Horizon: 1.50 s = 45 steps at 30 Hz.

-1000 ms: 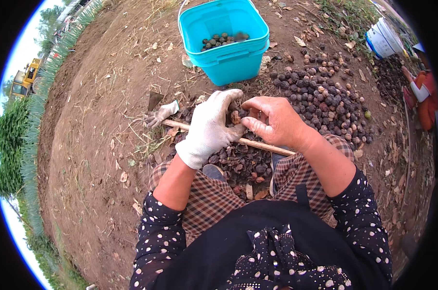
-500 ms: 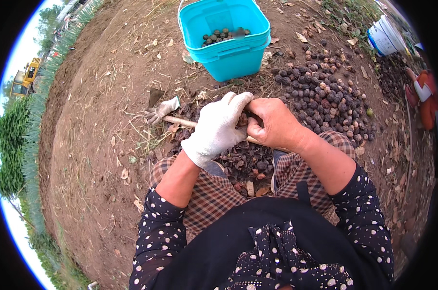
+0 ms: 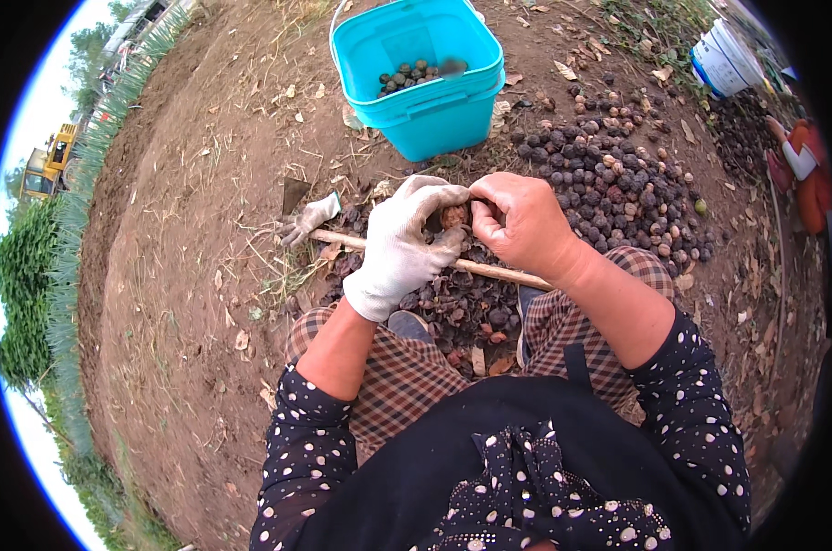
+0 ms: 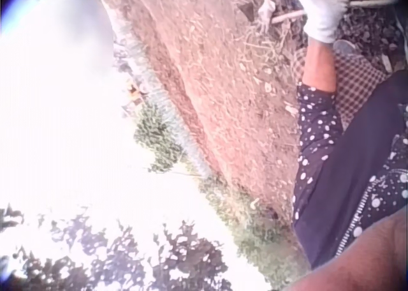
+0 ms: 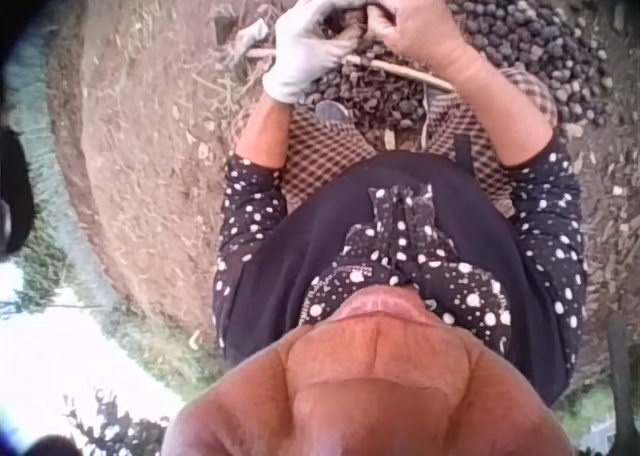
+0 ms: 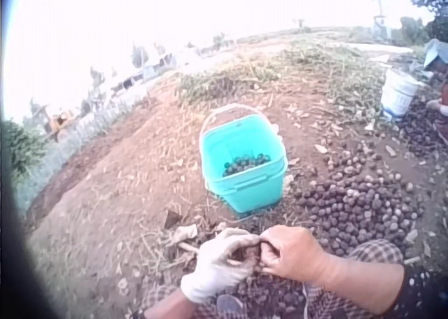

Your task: The person sits on the ground and peels the outer husks off dark brown nuts by hand. They place the peeled nuts into a nearby teal bucket and discard the husks onto the ground.

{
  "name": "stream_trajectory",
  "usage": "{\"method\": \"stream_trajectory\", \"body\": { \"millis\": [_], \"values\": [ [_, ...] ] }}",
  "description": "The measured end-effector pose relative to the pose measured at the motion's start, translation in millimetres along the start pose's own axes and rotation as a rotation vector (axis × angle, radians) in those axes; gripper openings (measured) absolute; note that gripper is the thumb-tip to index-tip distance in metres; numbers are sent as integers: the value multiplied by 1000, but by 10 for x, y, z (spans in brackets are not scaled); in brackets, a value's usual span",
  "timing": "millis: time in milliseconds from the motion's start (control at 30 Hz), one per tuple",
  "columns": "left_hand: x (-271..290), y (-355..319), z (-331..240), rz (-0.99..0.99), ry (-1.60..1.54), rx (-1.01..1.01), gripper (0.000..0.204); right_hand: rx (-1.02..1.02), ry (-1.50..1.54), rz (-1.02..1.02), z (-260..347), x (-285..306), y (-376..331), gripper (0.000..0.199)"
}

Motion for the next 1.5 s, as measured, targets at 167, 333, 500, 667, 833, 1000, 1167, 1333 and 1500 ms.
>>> {"method": "stream_trajectory", "body": {
  "millis": [167,333,500,667,833,1000,1167,1333,1500],
  "values": [
    [-8,2,27,-126,-8,-7,36,64,-192,-69,16,14,11,7],
    [28,-7,188,-158,-642,223,39,-71,-87,45,-144,215,39,14],
    [19,16,78,-6,-819,440,41,-235,259,111,42,136,31,24],
    [23,40,27,91,-798,533,39,-238,342,113,22,92,-13,19],
    [-40,-4,125,101,-770,612,32,-209,240,93,103,-1,-21,19],
    [-105,-19,132,119,-740,602,27,-194,107,66,29,-66,-43,16],
    [-92,-39,126,148,-713,570,28,-150,51,119,68,-40,-39,14],
    [12,-2,11,201,-804,471,34,-51,129,33,13,120,-16,12],
    [4,-17,78,165,-984,489,43,-242,232,81,-23,208,10,19]
  ]
}}
Point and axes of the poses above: each hand's wrist, its own y-axis towards the middle knuckle, its own x-axis out of the back of the hand, z = x × y, the point moved 2 cm from there along y, towards the middle knuckle, and after that the axes turned 11 degrees about y, right-handed, at the moved point
